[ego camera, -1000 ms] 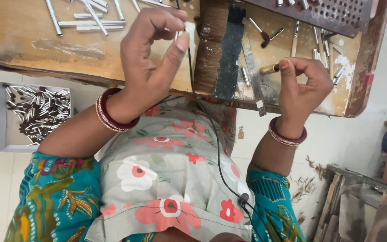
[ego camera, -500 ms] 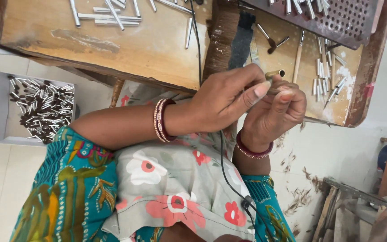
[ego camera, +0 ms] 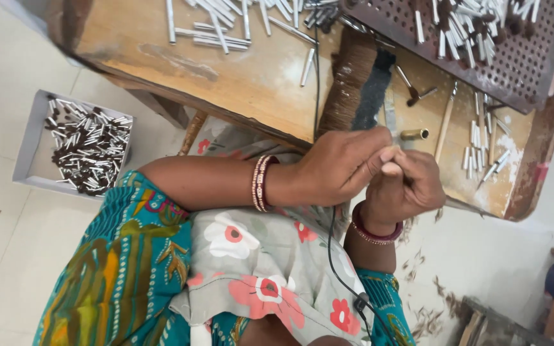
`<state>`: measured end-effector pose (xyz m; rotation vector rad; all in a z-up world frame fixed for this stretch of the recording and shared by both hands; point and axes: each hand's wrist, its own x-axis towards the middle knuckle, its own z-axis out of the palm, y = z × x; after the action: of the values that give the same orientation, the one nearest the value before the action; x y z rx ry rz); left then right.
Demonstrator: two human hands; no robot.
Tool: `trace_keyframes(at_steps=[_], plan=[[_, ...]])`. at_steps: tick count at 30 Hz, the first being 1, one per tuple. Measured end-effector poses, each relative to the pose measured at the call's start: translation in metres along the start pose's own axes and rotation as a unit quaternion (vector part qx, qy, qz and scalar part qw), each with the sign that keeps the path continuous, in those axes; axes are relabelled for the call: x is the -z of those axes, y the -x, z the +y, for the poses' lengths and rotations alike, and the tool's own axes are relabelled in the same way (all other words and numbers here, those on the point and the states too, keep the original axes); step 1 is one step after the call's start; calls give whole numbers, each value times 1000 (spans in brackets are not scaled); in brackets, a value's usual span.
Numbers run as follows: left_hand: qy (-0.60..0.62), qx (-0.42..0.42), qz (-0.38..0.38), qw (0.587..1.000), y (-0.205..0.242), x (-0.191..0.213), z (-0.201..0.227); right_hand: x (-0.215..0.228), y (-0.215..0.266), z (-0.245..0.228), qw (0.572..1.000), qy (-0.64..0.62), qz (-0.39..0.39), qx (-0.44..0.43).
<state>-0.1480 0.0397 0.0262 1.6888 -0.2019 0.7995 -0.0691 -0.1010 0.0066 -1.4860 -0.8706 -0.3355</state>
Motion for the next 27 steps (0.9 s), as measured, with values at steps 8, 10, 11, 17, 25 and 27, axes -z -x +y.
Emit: trace_keyframes(at_steps=[8, 10, 11, 17, 25, 27], plan=[[-13, -14, -32, 999, -6, 25, -1, -20, 4, -1, 988, 111, 48, 93], [-285, 12, -94, 954, -26, 48, -8, -14, -1, 7, 992, 51, 75, 87], [-286, 13, -93, 954, -37, 69, -30, -9, -3, 10, 992, 50, 75, 87], [-539, -77, -14, 838, -79, 158, -109, 9, -9, 17, 994, 12, 99, 55], [-589, -175, -70, 786, -91, 160, -123, 14, -9, 16, 993, 43, 87, 64], [-608, -175, -63, 772, -88, 156, -125, 17, -7, 16, 993, 42, 85, 65]])
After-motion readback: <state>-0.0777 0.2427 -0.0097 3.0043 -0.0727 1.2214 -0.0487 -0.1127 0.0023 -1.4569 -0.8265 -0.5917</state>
